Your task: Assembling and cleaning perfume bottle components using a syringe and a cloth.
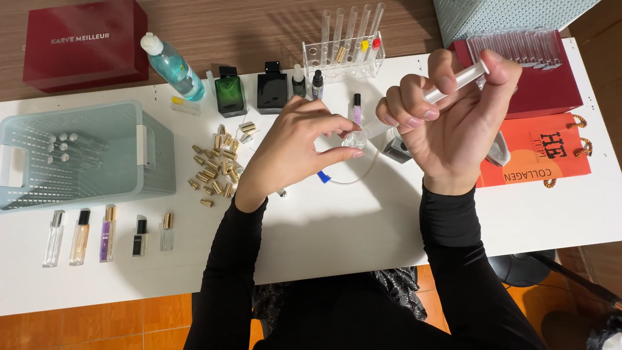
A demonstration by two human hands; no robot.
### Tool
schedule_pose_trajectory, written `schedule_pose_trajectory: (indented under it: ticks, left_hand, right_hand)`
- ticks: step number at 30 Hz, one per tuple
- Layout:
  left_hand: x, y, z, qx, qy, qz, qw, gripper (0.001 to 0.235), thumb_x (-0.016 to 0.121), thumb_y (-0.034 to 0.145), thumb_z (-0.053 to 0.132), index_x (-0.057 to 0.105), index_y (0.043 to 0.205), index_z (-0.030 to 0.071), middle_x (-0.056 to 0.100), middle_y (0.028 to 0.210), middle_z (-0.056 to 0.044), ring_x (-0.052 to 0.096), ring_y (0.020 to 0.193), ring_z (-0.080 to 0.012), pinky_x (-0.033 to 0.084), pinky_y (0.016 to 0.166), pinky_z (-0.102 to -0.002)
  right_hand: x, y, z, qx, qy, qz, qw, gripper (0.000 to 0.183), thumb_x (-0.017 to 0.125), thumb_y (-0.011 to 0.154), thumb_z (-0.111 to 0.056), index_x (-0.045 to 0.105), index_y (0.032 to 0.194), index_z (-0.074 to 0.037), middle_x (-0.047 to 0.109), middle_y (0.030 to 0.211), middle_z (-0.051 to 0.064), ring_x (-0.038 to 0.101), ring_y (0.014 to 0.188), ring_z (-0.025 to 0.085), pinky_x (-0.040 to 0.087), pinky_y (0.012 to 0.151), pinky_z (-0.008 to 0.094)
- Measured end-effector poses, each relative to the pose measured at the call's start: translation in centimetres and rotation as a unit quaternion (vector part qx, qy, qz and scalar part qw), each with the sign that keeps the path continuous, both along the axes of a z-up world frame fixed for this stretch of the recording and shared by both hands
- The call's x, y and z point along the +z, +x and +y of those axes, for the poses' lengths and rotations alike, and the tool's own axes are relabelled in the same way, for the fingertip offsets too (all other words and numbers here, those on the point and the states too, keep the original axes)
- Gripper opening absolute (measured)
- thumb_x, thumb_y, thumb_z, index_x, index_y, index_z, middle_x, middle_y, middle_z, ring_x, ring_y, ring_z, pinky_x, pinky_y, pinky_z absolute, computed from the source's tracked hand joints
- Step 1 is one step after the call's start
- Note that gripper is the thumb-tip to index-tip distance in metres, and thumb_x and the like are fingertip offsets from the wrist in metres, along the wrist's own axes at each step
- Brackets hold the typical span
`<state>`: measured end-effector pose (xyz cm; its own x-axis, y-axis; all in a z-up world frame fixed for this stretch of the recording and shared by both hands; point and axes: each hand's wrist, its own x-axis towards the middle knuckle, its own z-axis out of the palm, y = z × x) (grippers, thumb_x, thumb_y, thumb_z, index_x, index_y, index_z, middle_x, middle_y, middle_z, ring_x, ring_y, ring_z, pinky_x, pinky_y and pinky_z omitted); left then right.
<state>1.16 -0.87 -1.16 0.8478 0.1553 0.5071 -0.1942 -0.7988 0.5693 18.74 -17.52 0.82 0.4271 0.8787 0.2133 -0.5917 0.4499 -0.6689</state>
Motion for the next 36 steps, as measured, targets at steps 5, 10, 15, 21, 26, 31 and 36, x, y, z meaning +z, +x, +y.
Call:
schedule_pose_trajectory:
  ticks: [5,10,15,21,26,31,36]
  left_hand:
    - [-0.2,0.1,0.1,0.002,0.008,0.001,1.0,0.033,0.084,0.086,0.038,0.077,0.104,0.011,0.069,0.087,-0.003,0.063,0.082,-0.0176,0.042,0.089,-0.033]
    - [-0.2,0.2,0.1,0.006,0.015,0.004,1.0,0.034,0.084,0.085,0.04,0.077,0.101,0.01,0.067,0.084,-0.003,0.062,0.081,-0.0188,0.041,0.087,-0.034]
    - [-0.2,0.1,0.0,0.001,0.015,-0.006,1.0,0.034,0.084,0.086,0.04,0.077,0.101,0.011,0.067,0.082,-0.003,0.063,0.081,-0.0189,0.041,0.089,-0.035]
    - [-0.1,0.0,0.0,0.003,0.018,-0.003,1.0,0.034,0.084,0.085,0.04,0.078,0.099,0.01,0.068,0.081,-0.003,0.061,0.076,-0.0193,0.041,0.09,-0.035]
    - [0.0,0.0,-0.1,0.004,0.013,-0.001,1.0,0.035,0.084,0.085,0.041,0.078,0.098,0.009,0.067,0.079,-0.003,0.06,0.075,-0.0192,0.041,0.089,-0.036]
    - [0.1,-0.6,0.4,0.008,0.003,-0.01,1.0,0.034,0.083,0.087,0.04,0.077,0.1,0.01,0.068,0.082,-0.003,0.06,0.077,-0.019,0.041,0.088,-0.034]
    - [0.0,-3.2,3.3,0.025,0.023,-0.079,0.996,0.031,0.088,0.09,0.031,0.077,0.109,0.009,0.07,0.087,-0.003,0.065,0.08,-0.0158,0.045,0.083,-0.034]
  right_hand:
    - [-0.5,0.2,0.2,0.005,0.023,-0.013,1.0,0.047,0.033,0.115,-0.047,0.043,0.084,-0.012,0.033,0.06,0.001,0.035,0.058,0.016,0.031,0.067,0.03]
    - [-0.8,0.3,0.3,0.024,0.053,-0.067,0.996,0.035,0.032,0.12,-0.033,0.05,0.098,-0.013,0.037,0.065,0.001,0.04,0.064,0.015,0.034,0.072,0.031]
    - [-0.4,0.0,0.2,0.016,0.051,-0.091,0.994,0.02,0.037,0.118,-0.021,0.051,0.107,-0.013,0.038,0.067,0.0,0.04,0.065,0.015,0.035,0.073,0.032]
    - [-0.3,-0.4,0.0,0.001,0.041,-0.087,0.995,0.012,0.041,0.115,-0.014,0.05,0.108,-0.013,0.037,0.067,0.0,0.04,0.065,0.015,0.035,0.071,0.032]
    - [-0.1,-0.8,-0.1,-0.006,0.041,-0.107,0.993,0.011,0.042,0.116,-0.015,0.05,0.108,-0.013,0.037,0.068,0.0,0.04,0.064,0.014,0.034,0.069,0.031]
    - [0.5,-2.1,0.5,-0.045,0.029,-0.039,0.998,0.013,0.047,0.113,-0.019,0.045,0.121,-0.009,0.048,0.081,0.008,0.048,0.071,0.019,0.045,0.079,0.04]
    - [-1.0,-1.7,1.0,-0.196,0.03,-0.175,0.964,0.031,0.055,0.108,0.002,0.044,0.135,-0.004,0.06,0.099,0.014,0.062,0.093,0.025,0.057,0.095,0.046]
